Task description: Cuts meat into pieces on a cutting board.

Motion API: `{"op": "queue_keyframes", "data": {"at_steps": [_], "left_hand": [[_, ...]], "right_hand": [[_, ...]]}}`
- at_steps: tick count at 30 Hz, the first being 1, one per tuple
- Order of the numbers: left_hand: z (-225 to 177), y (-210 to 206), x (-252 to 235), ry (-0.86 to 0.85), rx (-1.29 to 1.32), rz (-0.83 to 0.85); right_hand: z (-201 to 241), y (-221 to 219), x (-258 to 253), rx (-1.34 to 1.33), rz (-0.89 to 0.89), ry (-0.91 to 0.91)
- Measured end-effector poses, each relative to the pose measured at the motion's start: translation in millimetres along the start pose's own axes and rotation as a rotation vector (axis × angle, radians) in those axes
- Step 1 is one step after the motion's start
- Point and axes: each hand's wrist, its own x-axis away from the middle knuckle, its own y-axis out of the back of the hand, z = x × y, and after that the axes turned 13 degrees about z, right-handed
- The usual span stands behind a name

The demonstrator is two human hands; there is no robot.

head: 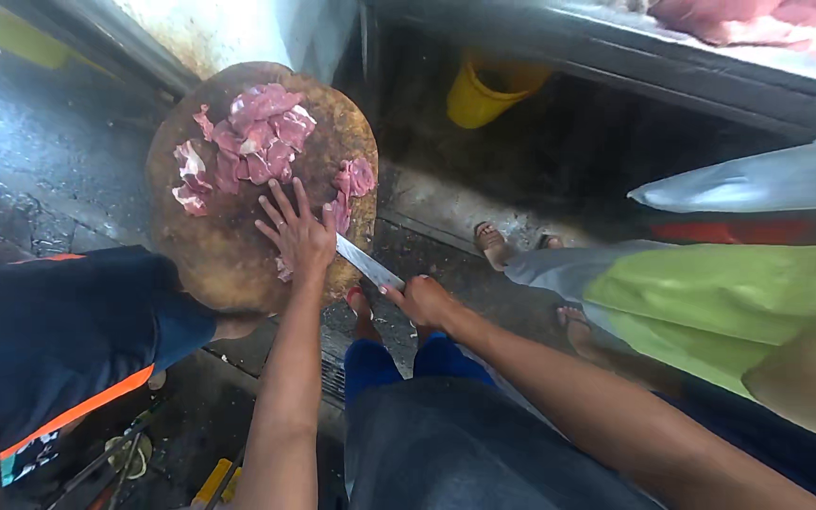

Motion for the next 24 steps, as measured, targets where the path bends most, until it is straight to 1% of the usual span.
{"op": "queue_keyframes", "data": {"at_steps": [3,5,8,11,14,16,17,19,21,22,24], "left_hand": [[-1,1,-2,0.004,-0.005,0.017],[-2,-3,-1,0.013,-0.017,0.013],[-1,-4,-3,0.019,-0.020,0.011],[4,-5,-2,0.015,-0.015,0.013],[5,-5,-3,0.001,-0.032,0.024],[5,-8,0,-0.031,-0.007,0.018],[9,-6,4,-0.060,0.045,0.001],[24,7,9,-0.117,0.258,-0.076],[42,22,19,-0.104,0.365,-0.162],[48,24,25,-0.084,0.354,-0.153],[53,16,35,-0.083,0.213,-0.068]], "right_hand": [[36,14,-10,0.011,0.010,0.033],[53,10,-27,0.019,-0.009,0.048],[44,3,-28,0.013,-0.016,0.102],[33,-4,-19,0.012,0.013,0.093],[54,-2,-21,0.014,0.046,0.064],[61,-5,-28,0.002,0.033,0.061],[61,-9,-31,-0.005,0.015,0.064],[60,-8,-33,-0.005,0.000,0.071],[57,-4,-34,0.005,-0.004,0.072],[54,-6,-34,0.008,-0.008,0.071],[54,-9,-36,0.011,-0.021,0.094]]}}
